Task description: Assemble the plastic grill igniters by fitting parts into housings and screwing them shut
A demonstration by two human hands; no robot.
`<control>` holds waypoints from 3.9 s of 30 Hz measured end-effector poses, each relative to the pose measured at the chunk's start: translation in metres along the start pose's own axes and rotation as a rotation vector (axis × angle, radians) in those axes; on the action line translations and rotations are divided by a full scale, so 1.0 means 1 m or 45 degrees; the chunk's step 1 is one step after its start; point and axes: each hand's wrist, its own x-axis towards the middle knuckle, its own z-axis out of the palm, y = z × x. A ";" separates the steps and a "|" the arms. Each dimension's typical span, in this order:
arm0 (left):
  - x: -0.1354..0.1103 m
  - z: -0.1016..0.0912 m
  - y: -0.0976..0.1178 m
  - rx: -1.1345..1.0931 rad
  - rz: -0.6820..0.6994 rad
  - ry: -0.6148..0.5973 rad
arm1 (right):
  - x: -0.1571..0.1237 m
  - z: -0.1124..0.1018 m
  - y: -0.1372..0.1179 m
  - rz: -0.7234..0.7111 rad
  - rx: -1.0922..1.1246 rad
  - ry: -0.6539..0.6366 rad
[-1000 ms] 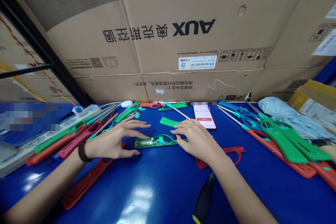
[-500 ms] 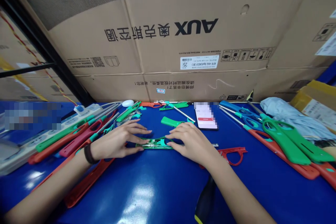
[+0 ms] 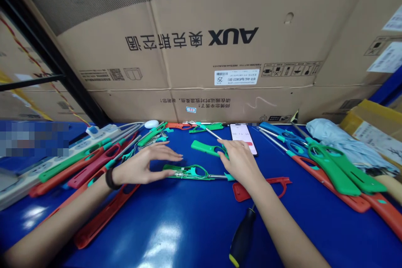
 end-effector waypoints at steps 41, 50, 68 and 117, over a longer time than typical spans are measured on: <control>0.015 0.000 -0.012 0.140 -0.228 -0.010 | -0.003 -0.009 -0.023 -0.293 0.355 0.009; -0.009 0.013 0.018 -0.107 0.022 0.192 | -0.003 -0.024 -0.020 -0.238 0.547 -0.272; -0.011 0.019 0.006 -0.227 0.012 0.189 | -0.003 -0.032 -0.023 -0.076 0.656 -0.450; -0.006 0.027 -0.004 -0.194 -0.083 0.122 | -0.004 -0.026 -0.026 -0.090 0.301 -0.481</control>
